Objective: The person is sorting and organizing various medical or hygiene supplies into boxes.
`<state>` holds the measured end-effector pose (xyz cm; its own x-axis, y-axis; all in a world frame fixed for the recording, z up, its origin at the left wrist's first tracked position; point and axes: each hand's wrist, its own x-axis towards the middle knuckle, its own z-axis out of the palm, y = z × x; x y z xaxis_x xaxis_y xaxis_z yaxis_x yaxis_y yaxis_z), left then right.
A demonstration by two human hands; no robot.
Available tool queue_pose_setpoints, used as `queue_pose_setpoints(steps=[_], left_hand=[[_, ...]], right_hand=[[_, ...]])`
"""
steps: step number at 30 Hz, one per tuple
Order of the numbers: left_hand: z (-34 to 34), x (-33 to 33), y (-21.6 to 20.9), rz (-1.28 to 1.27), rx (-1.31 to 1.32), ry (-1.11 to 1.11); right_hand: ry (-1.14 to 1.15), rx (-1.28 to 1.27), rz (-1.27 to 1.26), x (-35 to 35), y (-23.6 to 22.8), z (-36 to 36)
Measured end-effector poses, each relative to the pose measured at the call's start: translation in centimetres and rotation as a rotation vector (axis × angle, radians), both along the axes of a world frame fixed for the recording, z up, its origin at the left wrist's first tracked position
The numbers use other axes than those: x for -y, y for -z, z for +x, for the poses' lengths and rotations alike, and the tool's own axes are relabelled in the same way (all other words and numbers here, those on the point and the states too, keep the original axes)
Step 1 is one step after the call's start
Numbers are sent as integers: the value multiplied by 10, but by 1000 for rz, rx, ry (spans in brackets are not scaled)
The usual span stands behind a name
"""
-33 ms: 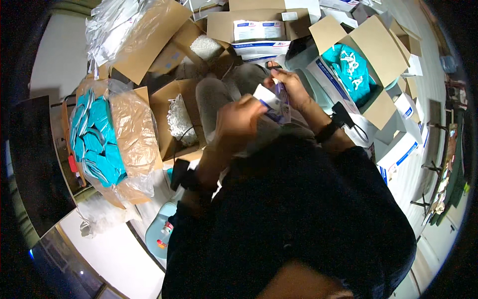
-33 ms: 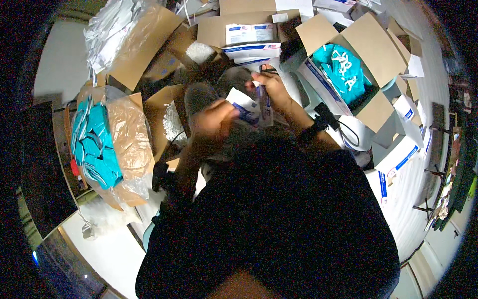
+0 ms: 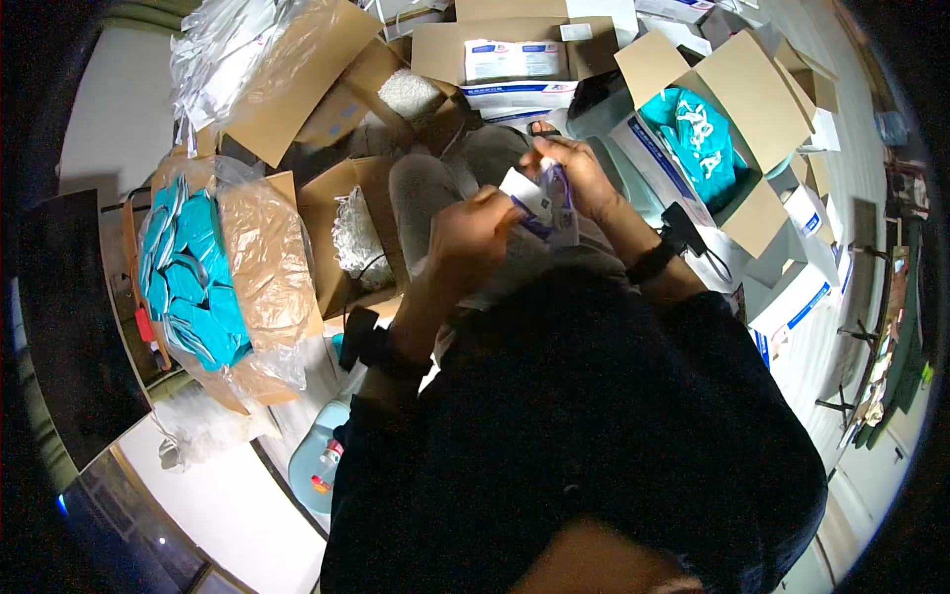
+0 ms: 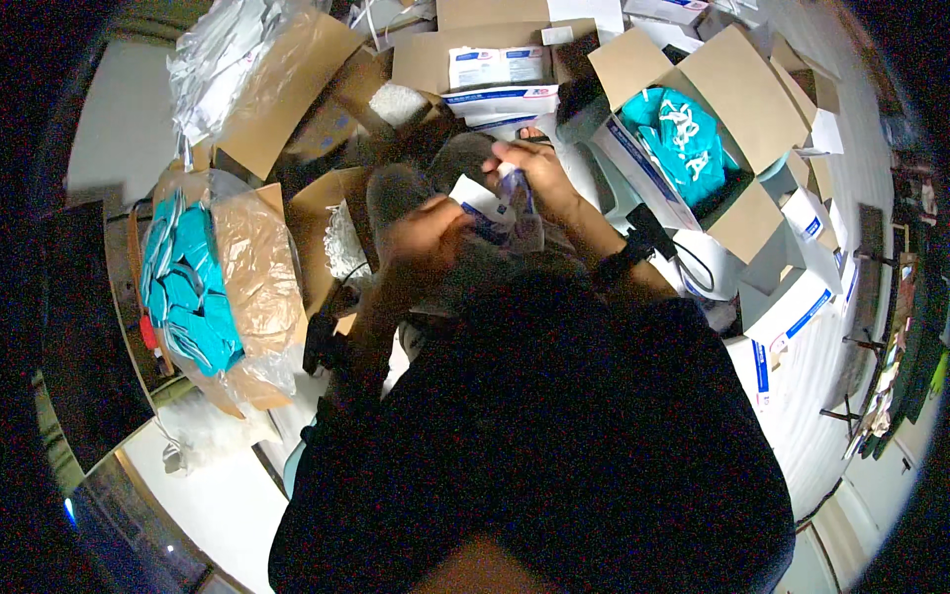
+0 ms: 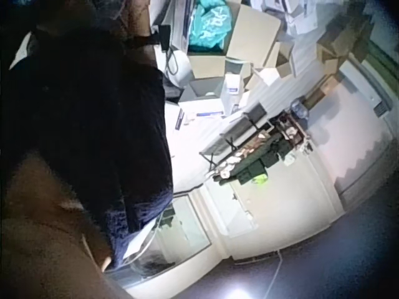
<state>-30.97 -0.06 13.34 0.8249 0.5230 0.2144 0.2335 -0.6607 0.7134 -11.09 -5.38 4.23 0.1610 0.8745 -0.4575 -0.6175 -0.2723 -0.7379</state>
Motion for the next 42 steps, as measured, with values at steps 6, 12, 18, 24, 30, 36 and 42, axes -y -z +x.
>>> queue_pose_setpoints(steps=[6, 12, 18, 24, 30, 36, 42], left_hand=[[2, -3, 18, 36, -94, 9], [-4, -3, 33, -138, 28, -211], [-19, -24, 51, -47, -33, 55], [9, 14, 37, 507, 64, 31], [29, 30, -25, 521, 373, 98], [32, 24, -42, 371, 451, 29], [87, 4, -28, -118, 390, -293]], right_hand=[[-231, 373, 345, 3, -23, -23], [-209, 396, 277, 8, -25, -27], [-166, 544, 252, 10, -29, -42], [145, 645, 41, -10, 12, -33], [299, 563, -183, -10, 28, 9], [434, 133, -206, 15, 24, 42], [545, 38, -10, 55, -39, 119]])
